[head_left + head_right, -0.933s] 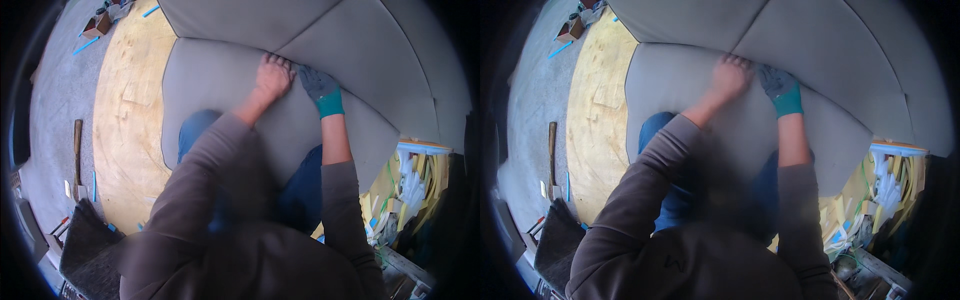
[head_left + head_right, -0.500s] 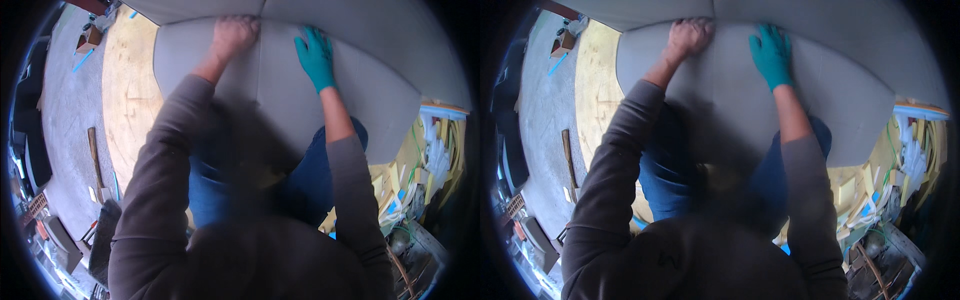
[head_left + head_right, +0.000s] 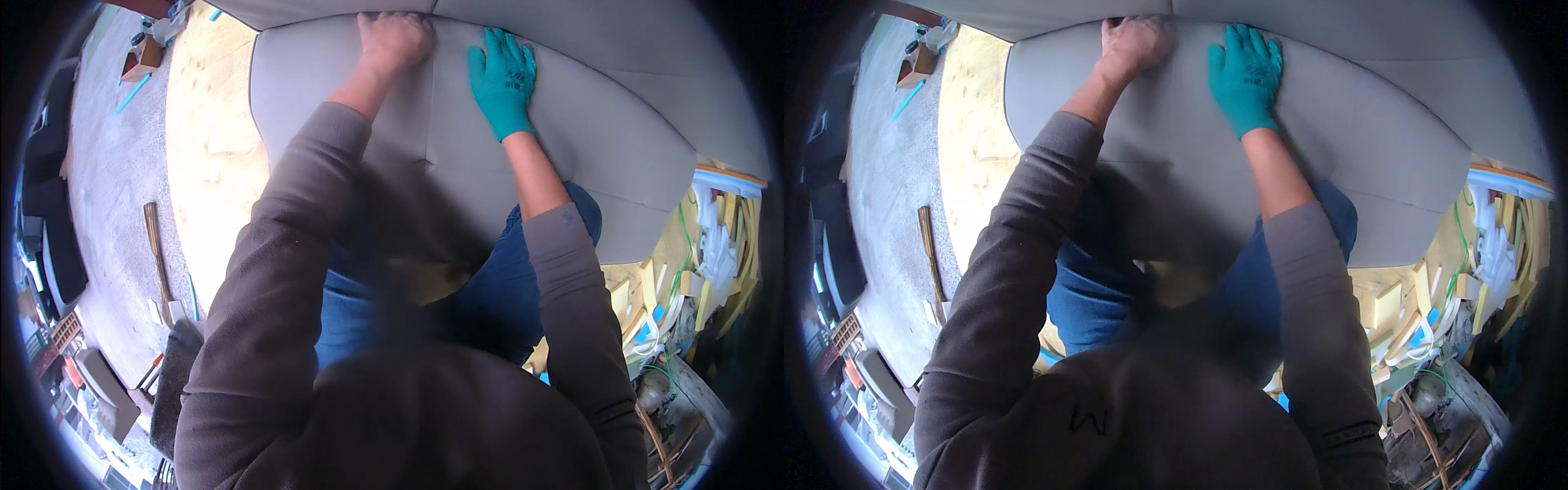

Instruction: The person kneels and staples fabric to the underside of a chair frame using a pneumatic staple gun. They then flip the chair upright, smooth the upholstered seat, and return to the underside to continue stapling the fabric around the frame.

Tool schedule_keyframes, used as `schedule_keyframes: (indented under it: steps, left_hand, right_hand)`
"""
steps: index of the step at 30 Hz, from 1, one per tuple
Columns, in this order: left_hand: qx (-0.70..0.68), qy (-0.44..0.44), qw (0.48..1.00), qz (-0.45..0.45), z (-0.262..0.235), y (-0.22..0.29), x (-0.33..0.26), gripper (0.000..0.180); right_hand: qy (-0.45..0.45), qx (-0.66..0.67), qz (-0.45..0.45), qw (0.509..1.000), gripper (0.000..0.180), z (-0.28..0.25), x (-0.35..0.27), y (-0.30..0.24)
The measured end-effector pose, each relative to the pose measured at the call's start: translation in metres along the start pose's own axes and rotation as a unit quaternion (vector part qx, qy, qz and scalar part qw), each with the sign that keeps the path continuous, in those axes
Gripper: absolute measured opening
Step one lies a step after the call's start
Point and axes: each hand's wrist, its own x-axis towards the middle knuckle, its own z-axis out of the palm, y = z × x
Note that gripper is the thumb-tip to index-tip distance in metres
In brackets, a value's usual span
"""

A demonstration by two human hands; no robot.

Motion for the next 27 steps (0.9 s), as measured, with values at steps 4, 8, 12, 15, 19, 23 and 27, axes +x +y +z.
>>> schedule_keyframes:
  steps: [4, 8, 12, 15, 19, 23, 27]
  left_hand:
    - [0.139, 0.125, 0.979, 0.085, 0.008, -0.012, -0.002, 0.038]
    - [0.093, 0.019, 0.995, 0.005, -0.001, -0.005, -0.003, 0.053]
    - [0.089, 0.033, 0.995, 0.008, -0.009, -0.003, -0.009, 0.063]
    - [0.044, 0.030, 0.998, -0.015, -0.015, 0.000, -0.010, 0.068]
    - [0.048, 0.011, 0.998, -0.041, -0.019, 0.004, -0.008, 0.069]
    - [0.072, 0.040, 0.993, -0.079, -0.016, 0.019, -0.009, 0.064]
    - [0.112, 0.089, 0.983, -0.116, -0.005, 0.056, -0.018, 0.062]
  right_hand:
    - [0.024, 0.003, -0.001, 1.000, 0.046, 0.006, -0.002, -0.001]
    - [-0.040, -0.020, 0.015, 0.999, 0.046, 0.003, -0.003, -0.005]
    - [0.029, 0.081, -0.016, 0.996, 0.042, -0.010, -0.007, 0.002]
    - [-0.031, 0.156, -0.054, 0.986, 0.043, -0.038, -0.016, 0.028]
    - [-0.035, 0.186, 0.011, 0.982, 0.041, -0.081, -0.045, 0.090]
    - [0.009, 0.108, 0.230, 0.967, 0.042, -0.093, -0.055, 0.181]
    - [0.057, 0.026, 0.188, 0.980, 0.046, -0.065, -0.067, 0.215]
